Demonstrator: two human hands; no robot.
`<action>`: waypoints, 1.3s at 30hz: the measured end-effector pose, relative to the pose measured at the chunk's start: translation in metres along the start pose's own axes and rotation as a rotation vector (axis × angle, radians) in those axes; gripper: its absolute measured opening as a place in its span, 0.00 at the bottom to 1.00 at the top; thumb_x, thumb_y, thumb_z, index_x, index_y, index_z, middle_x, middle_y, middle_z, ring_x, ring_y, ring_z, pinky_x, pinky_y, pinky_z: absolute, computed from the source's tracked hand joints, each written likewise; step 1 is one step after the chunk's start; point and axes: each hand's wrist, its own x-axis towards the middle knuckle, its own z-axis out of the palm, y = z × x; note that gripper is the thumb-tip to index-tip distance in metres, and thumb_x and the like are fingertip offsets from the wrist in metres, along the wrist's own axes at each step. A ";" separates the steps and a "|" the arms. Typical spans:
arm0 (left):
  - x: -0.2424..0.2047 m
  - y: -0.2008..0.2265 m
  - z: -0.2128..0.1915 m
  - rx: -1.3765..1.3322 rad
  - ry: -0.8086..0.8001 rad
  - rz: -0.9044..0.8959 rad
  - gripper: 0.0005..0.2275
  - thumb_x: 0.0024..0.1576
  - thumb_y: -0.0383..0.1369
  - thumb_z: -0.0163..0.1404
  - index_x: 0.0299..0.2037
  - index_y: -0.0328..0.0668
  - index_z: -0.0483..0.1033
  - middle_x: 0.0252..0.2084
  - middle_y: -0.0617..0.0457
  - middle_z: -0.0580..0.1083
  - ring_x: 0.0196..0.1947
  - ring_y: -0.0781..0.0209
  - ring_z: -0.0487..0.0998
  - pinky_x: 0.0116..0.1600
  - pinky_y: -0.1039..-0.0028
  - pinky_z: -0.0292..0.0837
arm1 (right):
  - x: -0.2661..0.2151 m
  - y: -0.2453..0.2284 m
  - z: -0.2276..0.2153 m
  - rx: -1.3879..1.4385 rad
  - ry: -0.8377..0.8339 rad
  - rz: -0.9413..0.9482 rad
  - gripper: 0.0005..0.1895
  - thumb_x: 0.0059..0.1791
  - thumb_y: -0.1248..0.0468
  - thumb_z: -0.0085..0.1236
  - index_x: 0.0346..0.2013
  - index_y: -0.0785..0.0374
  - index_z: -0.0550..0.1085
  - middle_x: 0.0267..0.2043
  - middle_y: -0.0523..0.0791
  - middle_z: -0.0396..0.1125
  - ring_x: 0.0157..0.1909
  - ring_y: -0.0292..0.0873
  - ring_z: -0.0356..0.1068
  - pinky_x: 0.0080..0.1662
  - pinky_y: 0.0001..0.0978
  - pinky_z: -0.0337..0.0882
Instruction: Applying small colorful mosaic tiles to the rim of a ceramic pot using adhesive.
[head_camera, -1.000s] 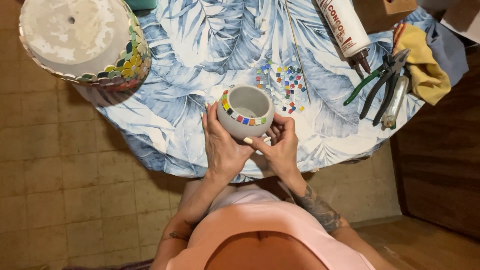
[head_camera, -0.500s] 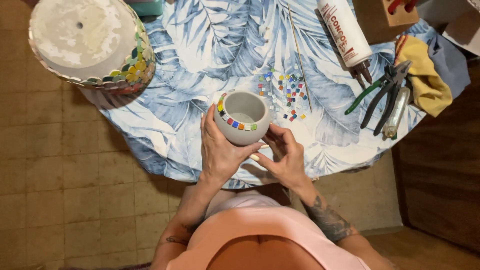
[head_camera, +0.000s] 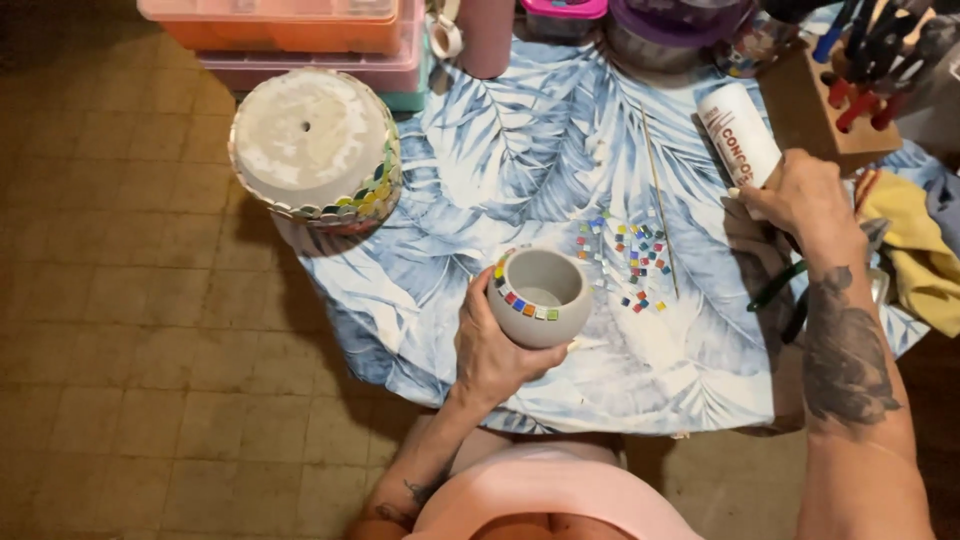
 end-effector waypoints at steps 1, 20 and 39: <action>-0.001 0.000 0.000 0.001 0.004 -0.007 0.43 0.23 0.44 0.60 0.51 0.45 0.50 0.51 0.47 0.62 0.47 0.45 0.64 0.42 0.59 0.64 | -0.004 -0.004 -0.001 -0.003 -0.004 -0.006 0.23 0.41 0.56 0.53 0.40 0.73 0.64 0.38 0.64 0.61 0.38 0.63 0.63 0.35 0.54 0.64; -0.002 -0.007 0.009 0.023 -0.003 0.055 0.45 0.24 0.44 0.61 0.53 0.39 0.49 0.53 0.38 0.59 0.57 0.38 0.53 0.54 0.57 0.55 | -0.160 -0.034 -0.009 1.580 -0.034 -0.745 0.34 0.40 0.60 0.44 0.57 0.64 0.46 0.58 0.55 0.49 0.59 0.63 0.55 0.60 0.54 0.62; 0.007 -0.003 -0.002 -0.147 -0.029 0.098 0.43 0.21 0.39 0.61 0.49 0.30 0.55 0.44 0.31 0.63 0.50 0.30 0.60 0.60 0.54 0.42 | -0.166 -0.050 0.053 1.348 0.388 -0.973 0.39 0.27 0.70 0.63 0.45 0.76 0.52 0.40 0.55 0.54 0.46 0.57 0.64 0.45 0.38 0.68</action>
